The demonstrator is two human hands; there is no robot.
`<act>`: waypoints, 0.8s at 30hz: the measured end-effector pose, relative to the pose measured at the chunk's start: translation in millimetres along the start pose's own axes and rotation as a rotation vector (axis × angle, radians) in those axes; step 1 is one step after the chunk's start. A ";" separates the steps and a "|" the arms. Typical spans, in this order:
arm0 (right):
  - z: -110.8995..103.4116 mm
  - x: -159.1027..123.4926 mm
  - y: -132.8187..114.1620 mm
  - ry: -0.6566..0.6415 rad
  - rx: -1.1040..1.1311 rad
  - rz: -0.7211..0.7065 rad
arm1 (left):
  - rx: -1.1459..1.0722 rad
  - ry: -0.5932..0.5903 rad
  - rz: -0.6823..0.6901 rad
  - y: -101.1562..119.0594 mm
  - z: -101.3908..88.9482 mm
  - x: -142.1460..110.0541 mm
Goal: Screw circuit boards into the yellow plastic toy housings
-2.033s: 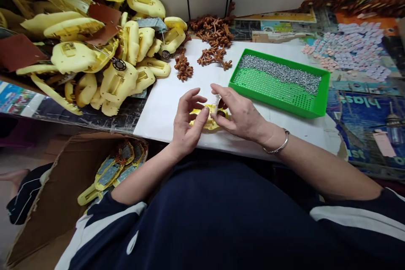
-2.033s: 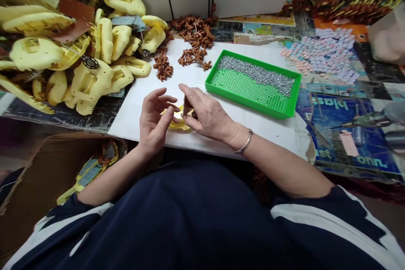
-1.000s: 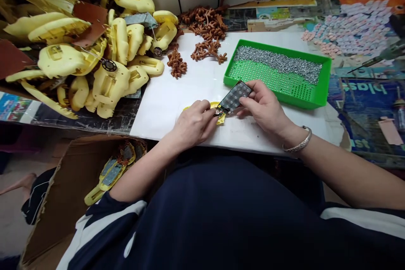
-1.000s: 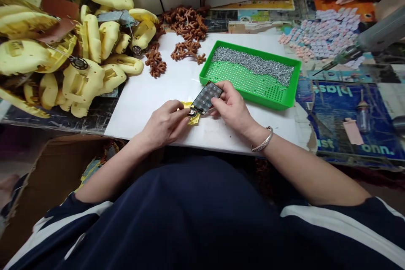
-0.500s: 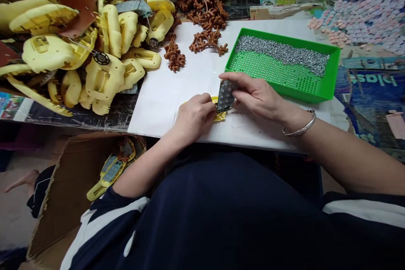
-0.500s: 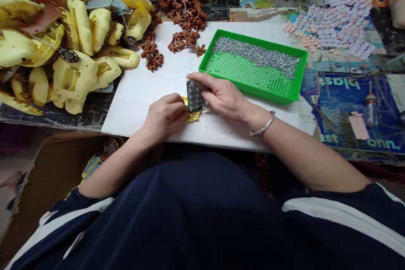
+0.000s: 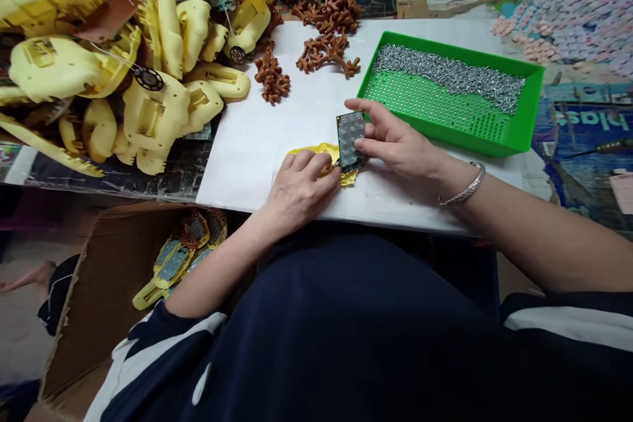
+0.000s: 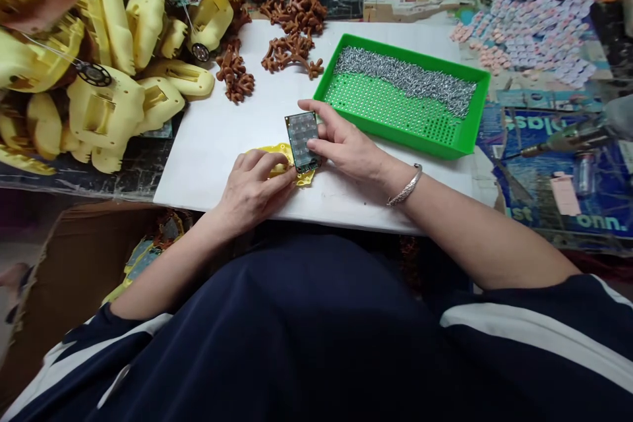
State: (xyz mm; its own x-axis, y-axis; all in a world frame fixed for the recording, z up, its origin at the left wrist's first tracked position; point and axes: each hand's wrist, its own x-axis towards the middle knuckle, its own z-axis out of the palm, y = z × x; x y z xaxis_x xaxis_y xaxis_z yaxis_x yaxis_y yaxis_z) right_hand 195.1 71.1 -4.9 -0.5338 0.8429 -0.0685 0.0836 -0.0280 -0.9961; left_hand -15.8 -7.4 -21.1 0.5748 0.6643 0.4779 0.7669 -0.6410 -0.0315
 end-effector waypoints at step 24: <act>-4.1 9.7 -8.6 -0.068 -0.263 -0.105 | -0.033 -0.035 -0.021 -1.9 0.4 -1.7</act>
State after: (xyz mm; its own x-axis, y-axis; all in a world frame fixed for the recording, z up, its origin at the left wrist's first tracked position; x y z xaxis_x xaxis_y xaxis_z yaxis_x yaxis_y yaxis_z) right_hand 192.6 81.7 3.2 -0.6055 0.7956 0.0214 0.2358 0.2050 -0.9499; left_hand -18.2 -7.1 -22.1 0.5685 0.6908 0.4468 0.7695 -0.6385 0.0080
